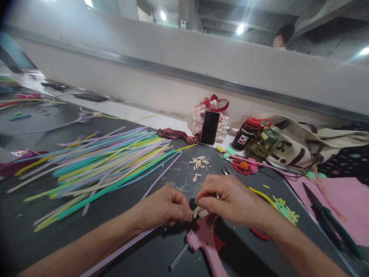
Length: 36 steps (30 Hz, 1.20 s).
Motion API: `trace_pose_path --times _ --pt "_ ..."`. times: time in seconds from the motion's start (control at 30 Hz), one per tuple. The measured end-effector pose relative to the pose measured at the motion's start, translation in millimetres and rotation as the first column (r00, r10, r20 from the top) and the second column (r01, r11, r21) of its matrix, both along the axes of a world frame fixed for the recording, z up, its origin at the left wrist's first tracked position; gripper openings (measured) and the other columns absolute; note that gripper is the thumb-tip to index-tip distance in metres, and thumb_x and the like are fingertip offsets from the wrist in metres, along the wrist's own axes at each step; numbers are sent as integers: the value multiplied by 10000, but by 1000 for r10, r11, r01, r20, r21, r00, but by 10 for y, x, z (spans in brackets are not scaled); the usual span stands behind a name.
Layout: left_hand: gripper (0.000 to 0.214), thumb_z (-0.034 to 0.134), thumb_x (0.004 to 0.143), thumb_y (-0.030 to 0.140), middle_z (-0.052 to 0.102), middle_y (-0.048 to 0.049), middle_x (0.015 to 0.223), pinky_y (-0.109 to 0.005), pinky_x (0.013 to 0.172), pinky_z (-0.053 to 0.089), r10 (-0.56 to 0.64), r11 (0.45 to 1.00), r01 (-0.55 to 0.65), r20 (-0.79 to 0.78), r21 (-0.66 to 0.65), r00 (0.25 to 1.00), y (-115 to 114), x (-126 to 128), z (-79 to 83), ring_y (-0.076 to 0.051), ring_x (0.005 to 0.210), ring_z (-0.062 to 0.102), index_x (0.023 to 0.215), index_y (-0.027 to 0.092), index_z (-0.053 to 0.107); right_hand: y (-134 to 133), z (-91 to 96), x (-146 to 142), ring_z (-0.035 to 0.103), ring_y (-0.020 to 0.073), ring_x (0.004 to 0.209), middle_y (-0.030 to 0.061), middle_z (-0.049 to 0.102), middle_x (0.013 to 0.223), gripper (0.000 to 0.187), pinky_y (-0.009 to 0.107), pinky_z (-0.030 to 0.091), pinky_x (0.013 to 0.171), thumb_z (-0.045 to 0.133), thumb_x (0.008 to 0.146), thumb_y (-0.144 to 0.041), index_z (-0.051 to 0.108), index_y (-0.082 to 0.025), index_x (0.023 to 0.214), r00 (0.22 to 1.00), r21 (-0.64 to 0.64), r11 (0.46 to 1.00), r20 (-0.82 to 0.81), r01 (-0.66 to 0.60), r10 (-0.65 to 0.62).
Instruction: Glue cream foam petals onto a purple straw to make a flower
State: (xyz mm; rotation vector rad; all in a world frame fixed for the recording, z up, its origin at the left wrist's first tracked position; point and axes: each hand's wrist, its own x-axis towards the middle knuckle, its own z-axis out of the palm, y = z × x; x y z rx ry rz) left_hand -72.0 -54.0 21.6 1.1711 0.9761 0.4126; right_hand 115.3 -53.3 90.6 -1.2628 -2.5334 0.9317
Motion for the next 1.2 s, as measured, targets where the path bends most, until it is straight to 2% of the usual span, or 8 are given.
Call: trace_pose_path --times 0.13,0.27,0.43,0.5,0.6,0.83,1.0,1.2 --pt "149 644 572 285 427 65 378 -186 379 198 0 1000 0 -14 -23 1000 -2 10 35 -46 358 339 527 152 593 -14 -12 -66 568 107 654 -27 592 721 137 219 409 616 585 746 -130 686 -222 740 992 80 996 126 -42 32" --pt "166 653 567 301 424 67 374 -194 371 189 6 1000 -7 -37 -10 999 6 6 26 -49 352 328 527 155 586 14 -39 -115 552 98 632 -33 581 673 161 207 392 582 565 736 -88 670 -204 698 989 119 988 125 -94 79" --pt "154 656 558 299 440 63 401 -193 382 196 1 1000 -2 -8 -20 1000 14 -1 -8 -49 368 342 552 152 611 30 -51 -61 573 110 630 -8 586 703 136 220 433 592 539 788 -151 636 -184 698 997 62 996 -52 64 -61" --pt "160 657 552 306 444 61 408 -194 382 197 -3 999 4 11 -32 1000 15 0 -22 -48 368 339 553 151 615 5 -68 -16 568 113 615 -2 590 685 150 222 436 578 525 803 -170 610 -184 680 989 83 989 -95 120 -112" --pt "165 658 543 310 439 60 401 -193 372 192 3 999 -3 17 -36 1000 16 3 -39 -49 362 331 546 151 613 -62 -120 50 557 113 592 -4 603 656 144 218 417 549 517 814 -174 589 -193 691 985 195 968 -88 160 -145" --pt "148 647 554 291 421 65 371 -182 343 179 31 999 -32 -13 -29 999 22 12 -26 -50 343 317 520 164 580 -184 -283 83 567 105 591 -5 604 680 98 219 381 525 507 823 -149 578 -201 781 998 446 893 -12 60 -61" --pt "121 628 562 259 419 65 371 -173 348 185 38 998 -38 12 -39 999 30 16 -26 -45 347 321 514 158 581 -204 -383 69 565 108 623 1 608 697 81 229 387 559 509 841 -160 559 -192 785 1000 558 830 14 4 -14" --pt "102 622 555 236 426 65 384 -169 358 197 46 998 -44 35 -42 998 27 14 -13 -41 356 332 511 151 587 -199 -393 94 577 131 638 13 633 709 91 247 393 558 515 843 -173 579 -198 783 996 634 769 79 -74 31"
